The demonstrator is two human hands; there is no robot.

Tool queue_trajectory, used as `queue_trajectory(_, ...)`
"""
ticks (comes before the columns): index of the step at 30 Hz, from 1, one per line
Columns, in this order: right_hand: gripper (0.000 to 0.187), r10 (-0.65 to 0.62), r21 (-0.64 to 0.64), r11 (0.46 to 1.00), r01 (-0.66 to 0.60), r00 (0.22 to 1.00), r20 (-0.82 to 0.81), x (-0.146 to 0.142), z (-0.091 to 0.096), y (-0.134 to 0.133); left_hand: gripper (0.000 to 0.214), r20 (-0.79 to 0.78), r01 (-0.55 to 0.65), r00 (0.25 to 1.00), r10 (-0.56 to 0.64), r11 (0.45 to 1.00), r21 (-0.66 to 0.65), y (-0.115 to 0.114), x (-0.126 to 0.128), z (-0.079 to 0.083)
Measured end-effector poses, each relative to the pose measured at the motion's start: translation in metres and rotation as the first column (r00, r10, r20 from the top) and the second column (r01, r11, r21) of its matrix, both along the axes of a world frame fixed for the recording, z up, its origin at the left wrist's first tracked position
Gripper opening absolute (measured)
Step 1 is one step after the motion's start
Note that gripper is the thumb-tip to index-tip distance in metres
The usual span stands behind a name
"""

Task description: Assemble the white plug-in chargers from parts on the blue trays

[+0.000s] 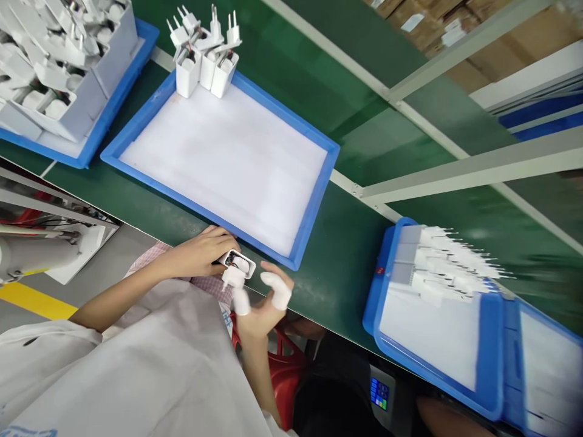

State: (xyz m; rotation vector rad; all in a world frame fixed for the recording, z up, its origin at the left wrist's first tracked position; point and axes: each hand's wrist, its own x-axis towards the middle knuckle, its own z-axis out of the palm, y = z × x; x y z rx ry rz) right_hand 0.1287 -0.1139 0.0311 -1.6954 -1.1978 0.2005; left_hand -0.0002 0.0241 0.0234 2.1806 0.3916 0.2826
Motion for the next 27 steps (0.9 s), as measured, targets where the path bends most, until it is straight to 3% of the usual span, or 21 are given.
queue_trajectory(3, 0.079, 0.103, -0.053, 0.994, -0.100, 0.993, 0.055, -0.012, -0.018, -0.010, 0.024, 0.012, 0.015, 1.000, -0.015, 1.000, 0.001, 0.000, -0.001, -0.001)
queue_trajectory(6, 0.096, 0.230, -0.027, 0.973, -0.229, 0.973, 0.022, -0.013, -0.037, -0.014, 0.020, -0.002, 0.011, 1.000, -0.011, 0.999, 0.040, 0.000, 0.000, -0.001)
queue_trajectory(9, 0.107, 0.172, 0.027, 0.984, -0.176, 0.977, 0.129, -0.009, -0.047, -0.014, 0.023, -0.023, 0.012, 1.000, -0.010, 0.997, 0.073, 0.000, 0.001, -0.001)
queue_trajectory(11, 0.100, 0.088, 0.047, 0.994, -0.097, 0.981, 0.173, -0.004, -0.045, -0.012, 0.024, -0.024, 0.016, 1.000, -0.014, 0.996, 0.086, 0.000, 0.001, -0.001)
queue_trajectory(13, 0.087, 0.081, 0.057, 0.994, -0.093, 0.978, 0.192, 0.004, -0.039, -0.008, 0.025, -0.024, 0.013, 1.000, -0.011, 0.996, 0.088, 0.000, 0.001, -0.002)
queue_trajectory(17, 0.064, 0.259, 0.026, 0.962, -0.270, 0.943, 0.208, 0.023, -0.020, 0.005, 0.022, -0.023, 0.009, 1.000, -0.008, 0.997, 0.073, 0.001, 0.001, -0.003)
queue_trajectory(19, 0.047, 0.310, 0.000, 0.950, -0.311, 0.947, 0.084, 0.029, -0.012, 0.011, 0.020, -0.015, 0.013, 1.000, -0.012, 0.998, 0.066, 0.002, 0.001, -0.004)
queue_trajectory(21, 0.032, 0.288, -0.058, 0.953, -0.298, 0.947, -0.143, 0.032, -0.005, 0.017, 0.023, -0.006, 0.016, 1.000, -0.015, 0.998, 0.063, 0.002, 0.001, -0.005)
queue_trajectory(24, 0.025, 0.223, -0.175, 0.940, -0.293, 0.915, -0.336, 0.034, -0.001, 0.021, 0.032, 0.001, 0.018, 1.000, -0.018, 0.997, 0.074, 0.001, 0.001, -0.007)
queue_trajectory(27, 0.022, 0.234, -0.204, 0.942, -0.266, 0.958, -0.167, 0.033, -0.001, 0.019, 0.035, 0.015, 0.015, 1.000, -0.016, 0.997, 0.078, 0.001, 0.000, -0.007)
